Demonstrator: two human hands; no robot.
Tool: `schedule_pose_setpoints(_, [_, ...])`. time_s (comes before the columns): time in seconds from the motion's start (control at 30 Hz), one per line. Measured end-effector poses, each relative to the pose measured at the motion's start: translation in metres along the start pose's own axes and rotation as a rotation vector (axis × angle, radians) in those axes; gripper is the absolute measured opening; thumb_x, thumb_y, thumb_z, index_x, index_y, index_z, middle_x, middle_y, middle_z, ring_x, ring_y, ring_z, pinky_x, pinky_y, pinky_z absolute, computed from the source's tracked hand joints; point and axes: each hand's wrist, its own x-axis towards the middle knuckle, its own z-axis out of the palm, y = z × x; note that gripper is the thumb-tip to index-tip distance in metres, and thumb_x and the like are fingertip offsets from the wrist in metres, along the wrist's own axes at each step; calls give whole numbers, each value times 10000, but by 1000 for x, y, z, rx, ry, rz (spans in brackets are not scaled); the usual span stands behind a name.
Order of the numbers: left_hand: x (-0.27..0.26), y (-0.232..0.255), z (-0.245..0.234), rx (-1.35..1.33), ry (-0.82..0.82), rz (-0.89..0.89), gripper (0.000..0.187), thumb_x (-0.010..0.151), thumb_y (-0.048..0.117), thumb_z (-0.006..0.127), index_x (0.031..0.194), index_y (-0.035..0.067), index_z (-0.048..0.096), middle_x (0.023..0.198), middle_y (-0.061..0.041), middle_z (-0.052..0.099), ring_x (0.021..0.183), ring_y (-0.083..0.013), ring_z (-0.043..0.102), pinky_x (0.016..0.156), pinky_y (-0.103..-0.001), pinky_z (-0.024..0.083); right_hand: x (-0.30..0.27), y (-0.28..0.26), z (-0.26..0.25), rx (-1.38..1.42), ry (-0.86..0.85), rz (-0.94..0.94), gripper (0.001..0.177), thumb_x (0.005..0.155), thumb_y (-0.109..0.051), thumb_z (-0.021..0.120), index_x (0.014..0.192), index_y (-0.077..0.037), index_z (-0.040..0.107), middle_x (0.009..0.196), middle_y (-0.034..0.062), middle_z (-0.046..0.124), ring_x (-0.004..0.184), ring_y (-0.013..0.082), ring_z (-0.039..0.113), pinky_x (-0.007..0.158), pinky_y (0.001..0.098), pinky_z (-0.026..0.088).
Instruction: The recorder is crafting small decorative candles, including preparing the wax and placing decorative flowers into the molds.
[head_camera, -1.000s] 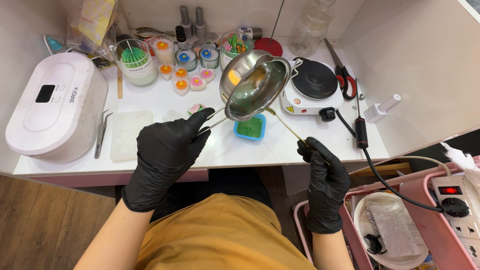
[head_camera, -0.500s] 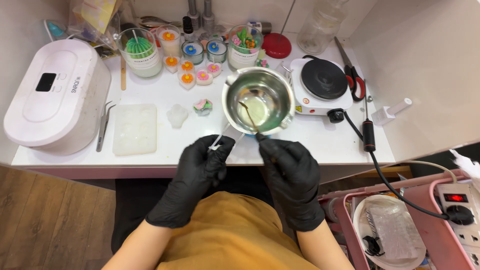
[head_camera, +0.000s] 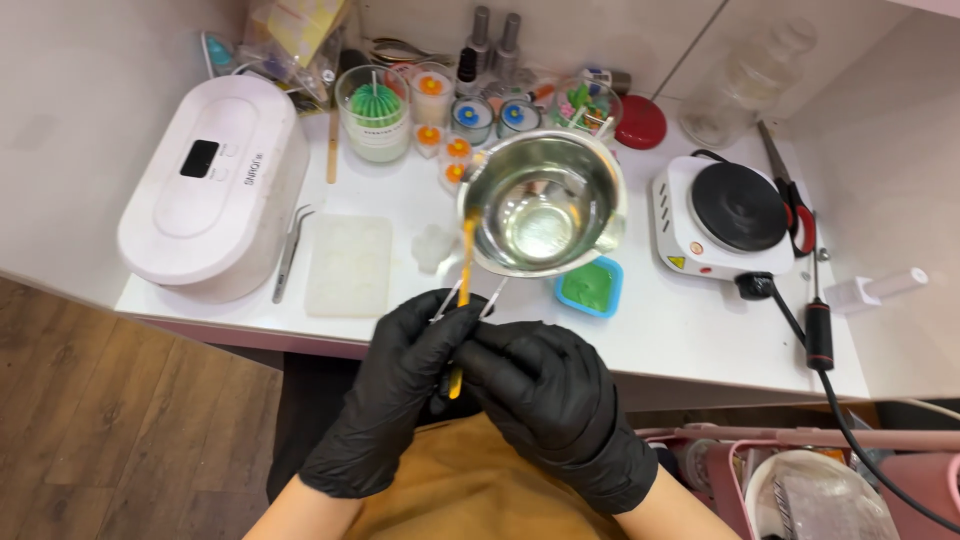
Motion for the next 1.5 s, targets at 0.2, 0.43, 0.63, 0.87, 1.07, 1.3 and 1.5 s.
schedule_pose_setpoints(0.2, [-5,22,-39,13,121,60,397,886,298,693,1194,57,760,622,5,611,432,-54,486,383,-224,342,24,-2,19,106,-35,-100,468,843,-95,766,1296,-88,648,1245,134,706,984,310,705,780,410,568])
schedule_pose_setpoints(0.43, [-9,34,-64,54,350,90,339,911,255,657,1160,49,759,549,-4,509,342,-88,430,323,-265,311,32,51,52,94,-84,132,362,895,-67,725,1249,-118,662,1211,79,727,1004,278,708,824,398,570])
schedule_pose_setpoints(0.63, [-9,33,-67,50,367,121,326,928,249,639,1159,52,758,562,-7,536,346,-83,448,332,-262,320,42,144,115,-46,-191,24,492,789,-105,702,1278,-55,675,1178,179,686,1054,341,628,898,363,530])
schedule_pose_setpoints(0.87, [-5,9,-63,64,287,163,324,929,207,647,1213,94,753,576,26,549,418,-48,479,397,-237,367,49,184,81,1296,-103,1047,276,1019,-210,582,1229,-75,700,1115,-12,691,972,74,616,865,253,528])
schedule_pose_setpoints(1.07, [-5,1,-48,300,242,294,298,953,156,647,1229,110,752,569,62,502,494,-14,461,452,-242,400,67,137,-24,285,60,534,368,895,25,787,1256,-20,733,1058,78,719,929,143,652,853,282,547])
schedule_pose_setpoints(1.3, [-4,-5,-21,550,207,427,283,952,183,663,1224,163,738,498,-15,530,438,-96,561,454,-282,456,87,74,-40,123,134,386,335,769,-114,878,1080,-71,758,983,47,781,842,102,730,759,293,555])
schedule_pose_setpoints(1.5, [-9,-12,-7,622,174,577,337,942,171,661,1277,169,701,582,-35,669,493,-181,702,466,-327,521,100,73,-9,25,167,383,273,905,-81,823,1158,-38,729,1040,120,766,897,205,759,790,308,575])
